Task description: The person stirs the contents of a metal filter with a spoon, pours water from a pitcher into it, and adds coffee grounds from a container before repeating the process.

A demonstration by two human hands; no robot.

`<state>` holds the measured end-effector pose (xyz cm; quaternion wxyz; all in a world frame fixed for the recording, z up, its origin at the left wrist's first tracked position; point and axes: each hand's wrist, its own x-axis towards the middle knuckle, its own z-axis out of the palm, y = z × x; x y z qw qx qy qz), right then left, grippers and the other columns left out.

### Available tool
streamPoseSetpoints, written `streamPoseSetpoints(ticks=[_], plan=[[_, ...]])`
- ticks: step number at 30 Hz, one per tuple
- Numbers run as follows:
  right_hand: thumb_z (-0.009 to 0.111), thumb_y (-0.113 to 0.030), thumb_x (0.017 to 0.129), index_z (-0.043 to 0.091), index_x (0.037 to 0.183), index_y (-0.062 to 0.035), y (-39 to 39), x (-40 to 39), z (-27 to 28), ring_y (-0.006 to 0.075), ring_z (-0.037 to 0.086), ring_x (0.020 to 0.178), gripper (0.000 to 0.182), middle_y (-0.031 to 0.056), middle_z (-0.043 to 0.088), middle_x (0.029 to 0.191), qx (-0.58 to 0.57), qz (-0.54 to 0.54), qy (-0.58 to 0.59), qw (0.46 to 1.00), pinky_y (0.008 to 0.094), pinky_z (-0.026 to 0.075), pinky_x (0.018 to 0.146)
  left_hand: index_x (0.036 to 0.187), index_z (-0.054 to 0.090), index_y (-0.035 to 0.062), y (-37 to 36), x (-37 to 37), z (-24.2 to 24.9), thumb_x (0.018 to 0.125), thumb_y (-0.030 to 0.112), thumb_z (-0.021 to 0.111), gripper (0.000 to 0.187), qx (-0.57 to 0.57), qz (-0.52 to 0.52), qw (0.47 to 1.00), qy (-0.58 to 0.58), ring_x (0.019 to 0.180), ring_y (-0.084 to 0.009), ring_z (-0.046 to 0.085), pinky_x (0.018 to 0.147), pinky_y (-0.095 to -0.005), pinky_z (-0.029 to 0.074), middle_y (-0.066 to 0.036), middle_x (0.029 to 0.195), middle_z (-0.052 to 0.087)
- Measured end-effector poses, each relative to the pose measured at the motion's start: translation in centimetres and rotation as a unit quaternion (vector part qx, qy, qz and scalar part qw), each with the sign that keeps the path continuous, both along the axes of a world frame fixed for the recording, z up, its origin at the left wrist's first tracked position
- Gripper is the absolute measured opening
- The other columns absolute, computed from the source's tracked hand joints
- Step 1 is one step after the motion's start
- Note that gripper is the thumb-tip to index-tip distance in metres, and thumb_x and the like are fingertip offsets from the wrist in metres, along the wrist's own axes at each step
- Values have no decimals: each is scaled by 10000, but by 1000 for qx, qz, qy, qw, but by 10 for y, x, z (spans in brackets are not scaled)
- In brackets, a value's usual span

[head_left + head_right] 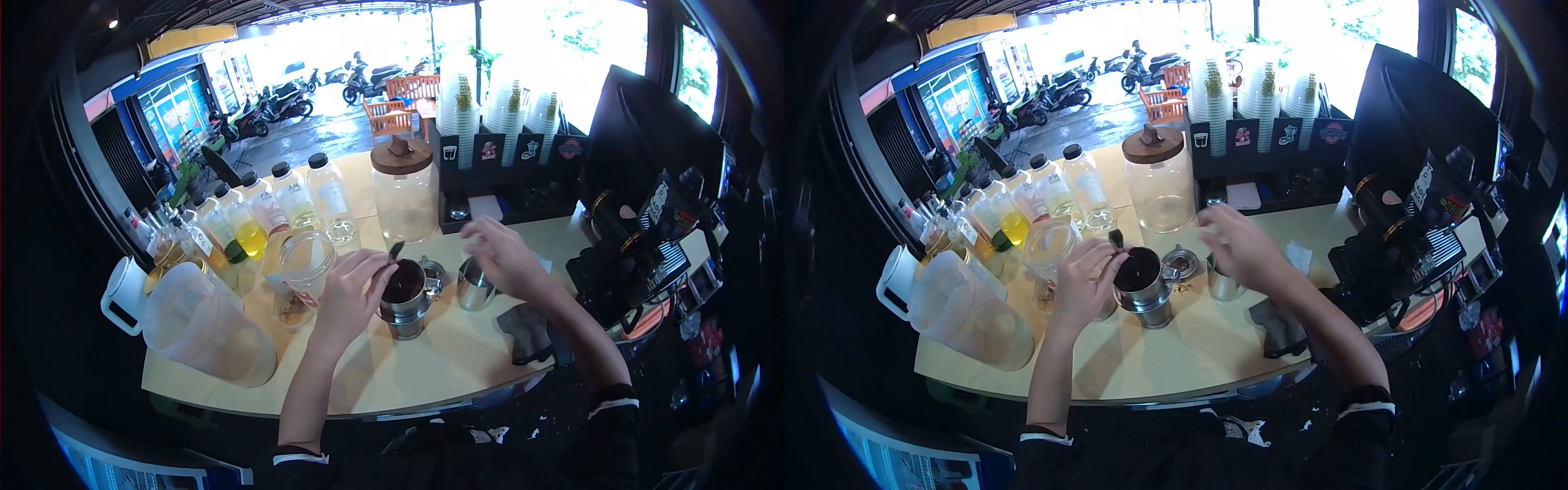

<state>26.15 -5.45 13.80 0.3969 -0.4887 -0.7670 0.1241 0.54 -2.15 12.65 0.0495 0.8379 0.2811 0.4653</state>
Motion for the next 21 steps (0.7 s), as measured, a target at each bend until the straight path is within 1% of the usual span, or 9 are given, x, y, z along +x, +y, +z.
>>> streamPoseSetpoints(ticks=[2, 5, 7, 8, 11, 13, 16, 19, 21], plan=[[557, -127, 898, 562, 1015, 10, 9, 44, -52, 358, 595, 926, 180, 208, 588, 1023, 16, -111, -86, 990, 417, 491, 799, 920, 666, 0, 1, -1, -1, 814, 34, 685, 113, 0, -6, 999, -48, 746, -263, 649, 652, -334, 510, -108, 868, 640], [533, -134, 910, 579, 969, 30, 12, 82, -108, 369, 600, 933, 180, 216, 615, 973, -30, -161, -145, 976, 419, 479, 808, 926, 669, 5, -1, -2, 3, 804, 27, 693, 126, 10, 30, 997, -71, 761, -244, 656, 660, -324, 508, -104, 854, 624], [527, -153, 930, 579, 924, 31, 9, 87, -120, 284, 619, 861, 192, 165, 632, 889, -227, -102, 16, 968, 359, 472, 767, 936, 672, 3, 1, -4, 1, 799, 13, 694, 139, 22, 28, 995, -98, 746, -223, 660, 654, -318, 507, -106, 833, 617], [527, -153, 930, 579, 924, 31, 8, 89, -125, 284, 619, 861, 192, 165, 632, 889, -225, -103, 18, 969, 359, 472, 767, 940, 673, 1, 1, -5, 1, 800, 7, 692, 142, 10, 34, 993, -116, 739, -209, 662, 655, -309, 512, -106, 835, 620], [505, -168, 959, 567, 900, 9, 7, 90, -141, 154, 572, 750, 197, 71, 607, 786, -239, -58, 100, 964, 288, 446, 704, 939, 674, -5, 3, -5, 1, 806, 2, 688, 135, -2, 40, 987, -153, 722, -175, 663, 648, -279, 531, -97, 829, 628], [482, -170, 980, 549, 876, -11, 8, 84, -144, 80, 484, 685, 202, 0, 540, 727, -165, 9, 218, 962, 248, 422, 648, 938, 671, -9, 2, -6, 1, 805, 10, 694, 137, -11, 54, 983, -175, 717, -166, 664, 623, -261, 544, -96, 817, 633], [469, -149, 985, 528, 857, -23, 4, 75, -117, 77, 470, 686, 189, -15, 515, 720, -142, -43, 203, 968, 250, 419, 638, 935, 668, -12, 3, -7, -2, 796, 18, 703, 147, -10, 56, 981, -187, 697, -157, 665, 596, -256, 550, -93, 806, 641], [489, -157, 981, 510, 833, -36, 13, 75, -84, 56, 452, 698, 193, -21, 496, 723, -160, -4, 301, 940, 240, 409, 628, 939, 667, -13, 2, -9, -3, 786, 18, 707, 161, -34, 58, 977, -204, 676, -147, 667, 587, -249, 554, -84, 804, 649], [494, -161, 981, 497, 823, -36, 16, 64, -52, 46, 441, 684, 202, -23, 476, 708, -115, 4, 267, 957, 232, 401, 614, 917, 663, -11, -1, -8, -1, 784, 15, 707, 143, -36, 65, 973, -216, 671, -142, 667, 588, -247, 556, -79, 801, 650]])
